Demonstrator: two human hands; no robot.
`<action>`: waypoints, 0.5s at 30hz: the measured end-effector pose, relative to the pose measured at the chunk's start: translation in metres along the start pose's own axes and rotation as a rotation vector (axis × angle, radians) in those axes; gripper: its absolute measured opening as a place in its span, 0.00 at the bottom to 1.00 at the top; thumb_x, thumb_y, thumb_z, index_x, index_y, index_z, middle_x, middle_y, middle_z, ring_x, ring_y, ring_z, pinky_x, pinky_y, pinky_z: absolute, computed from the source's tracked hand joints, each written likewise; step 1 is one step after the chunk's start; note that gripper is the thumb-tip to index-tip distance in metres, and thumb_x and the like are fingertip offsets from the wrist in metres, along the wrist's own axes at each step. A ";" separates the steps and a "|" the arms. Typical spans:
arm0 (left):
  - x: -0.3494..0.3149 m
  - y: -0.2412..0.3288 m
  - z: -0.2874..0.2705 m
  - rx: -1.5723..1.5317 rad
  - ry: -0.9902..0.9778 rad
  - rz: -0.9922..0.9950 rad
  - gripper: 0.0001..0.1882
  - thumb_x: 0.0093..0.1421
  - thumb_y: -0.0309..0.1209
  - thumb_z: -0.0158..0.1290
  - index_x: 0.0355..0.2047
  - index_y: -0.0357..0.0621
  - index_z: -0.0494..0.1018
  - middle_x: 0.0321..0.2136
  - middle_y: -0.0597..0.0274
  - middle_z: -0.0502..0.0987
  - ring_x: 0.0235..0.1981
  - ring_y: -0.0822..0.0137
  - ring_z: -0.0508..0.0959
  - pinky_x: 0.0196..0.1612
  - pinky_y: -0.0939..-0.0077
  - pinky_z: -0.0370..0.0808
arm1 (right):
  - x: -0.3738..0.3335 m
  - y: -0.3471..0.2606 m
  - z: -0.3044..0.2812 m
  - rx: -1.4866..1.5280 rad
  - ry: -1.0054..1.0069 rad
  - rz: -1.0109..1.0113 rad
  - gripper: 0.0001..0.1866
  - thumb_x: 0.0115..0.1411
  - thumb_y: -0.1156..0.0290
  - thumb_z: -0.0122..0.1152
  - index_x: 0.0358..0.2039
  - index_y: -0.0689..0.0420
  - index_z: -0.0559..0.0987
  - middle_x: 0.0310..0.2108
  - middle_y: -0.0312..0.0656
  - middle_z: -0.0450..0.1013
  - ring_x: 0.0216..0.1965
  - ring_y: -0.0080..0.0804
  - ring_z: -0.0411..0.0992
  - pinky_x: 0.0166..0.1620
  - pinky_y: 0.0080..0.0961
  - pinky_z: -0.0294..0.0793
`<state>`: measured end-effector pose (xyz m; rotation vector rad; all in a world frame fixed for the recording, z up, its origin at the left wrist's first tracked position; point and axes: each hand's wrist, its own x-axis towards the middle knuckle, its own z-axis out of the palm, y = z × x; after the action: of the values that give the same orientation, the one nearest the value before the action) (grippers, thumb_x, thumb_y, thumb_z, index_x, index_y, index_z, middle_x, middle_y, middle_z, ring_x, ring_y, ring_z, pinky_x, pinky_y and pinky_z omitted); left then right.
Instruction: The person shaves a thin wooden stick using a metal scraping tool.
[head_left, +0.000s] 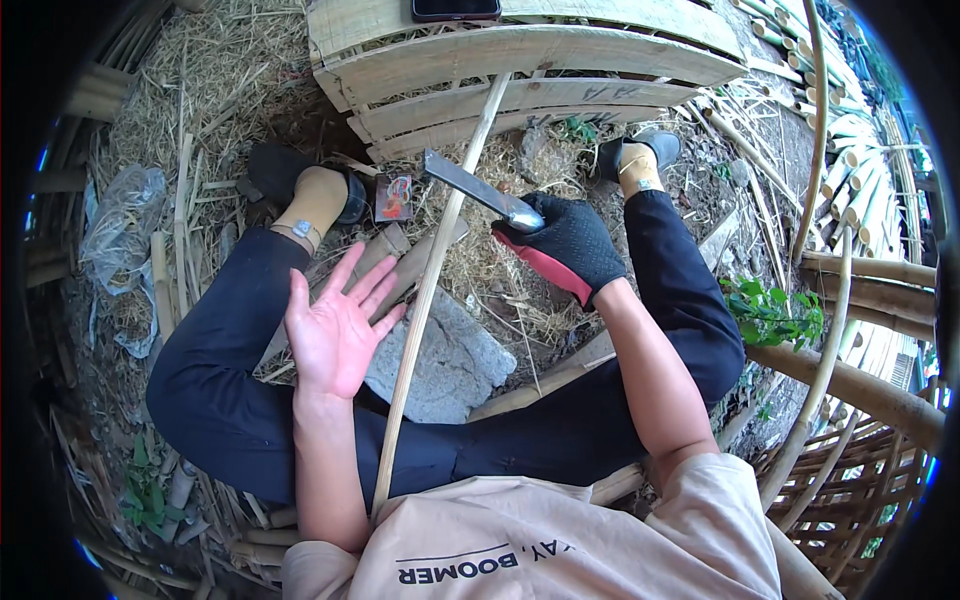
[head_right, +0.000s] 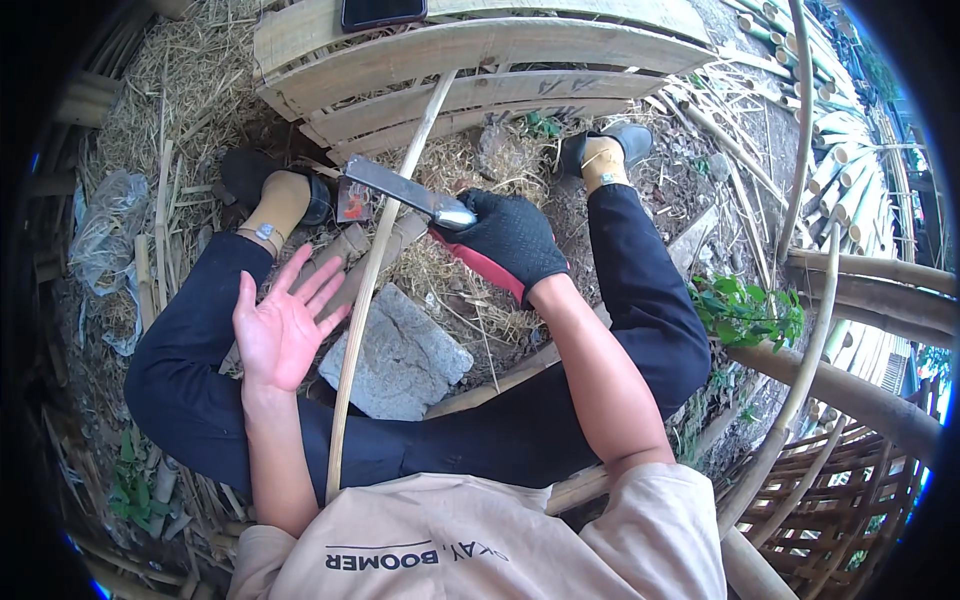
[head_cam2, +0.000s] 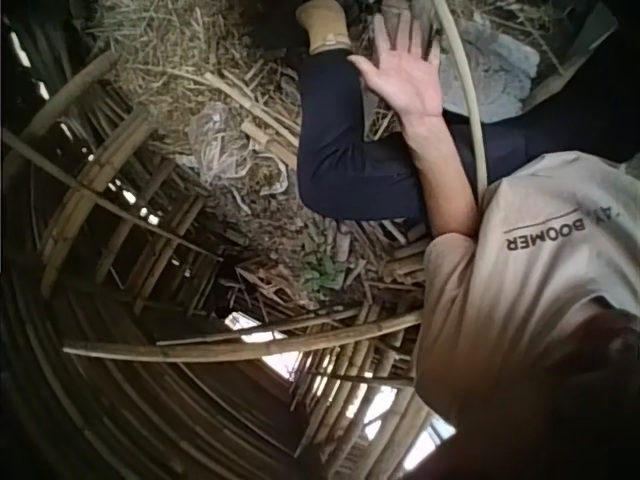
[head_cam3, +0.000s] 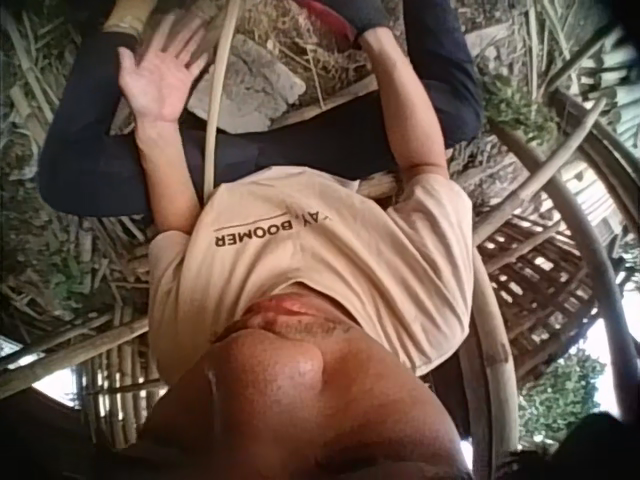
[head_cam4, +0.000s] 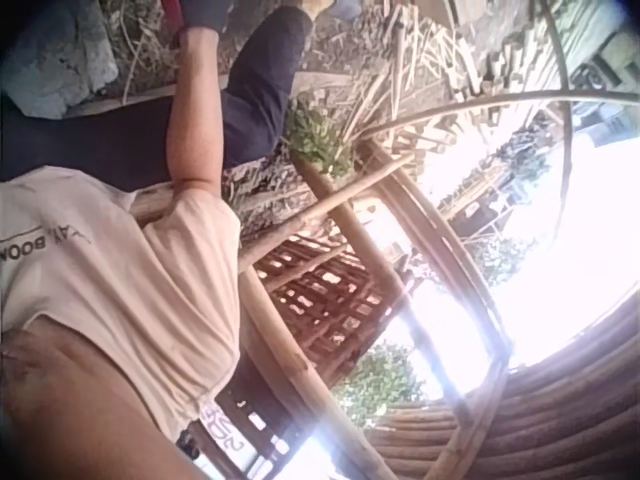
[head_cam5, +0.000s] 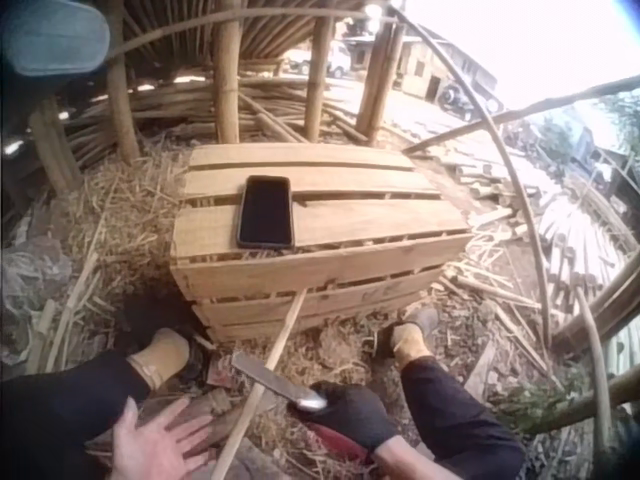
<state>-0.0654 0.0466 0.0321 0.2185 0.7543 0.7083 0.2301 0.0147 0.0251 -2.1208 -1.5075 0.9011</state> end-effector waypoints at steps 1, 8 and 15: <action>0.003 -0.002 -0.001 -0.052 -0.045 -0.047 0.44 0.69 0.65 0.28 0.71 0.44 0.52 0.67 0.42 0.59 0.67 0.50 0.59 0.67 0.44 0.54 | 0.000 -0.002 -0.003 0.002 -0.003 0.004 0.22 0.55 0.50 0.70 0.40 0.56 0.84 0.32 0.51 0.81 0.36 0.44 0.81 0.42 0.33 0.77; 0.023 -0.038 0.003 0.827 0.169 -0.056 0.35 0.72 0.59 0.33 0.59 0.40 0.67 0.46 0.54 0.77 0.46 0.65 0.76 0.48 0.67 0.72 | 0.000 0.001 0.001 -0.076 -0.015 -0.041 0.24 0.53 0.43 0.68 0.41 0.48 0.85 0.35 0.49 0.81 0.38 0.51 0.79 0.44 0.40 0.78; 0.020 -0.060 0.014 0.828 0.087 -0.123 0.24 0.75 0.50 0.35 0.37 0.43 0.69 0.17 0.72 0.66 0.15 0.80 0.67 0.19 0.84 0.64 | 0.000 0.012 0.022 -0.135 -0.121 -0.106 0.25 0.53 0.44 0.69 0.41 0.50 0.84 0.33 0.50 0.80 0.36 0.51 0.80 0.41 0.39 0.78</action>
<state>-0.0147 0.0155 0.0058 0.8877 1.1077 0.2551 0.2232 0.0097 0.0012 -2.0879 -1.7704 0.9282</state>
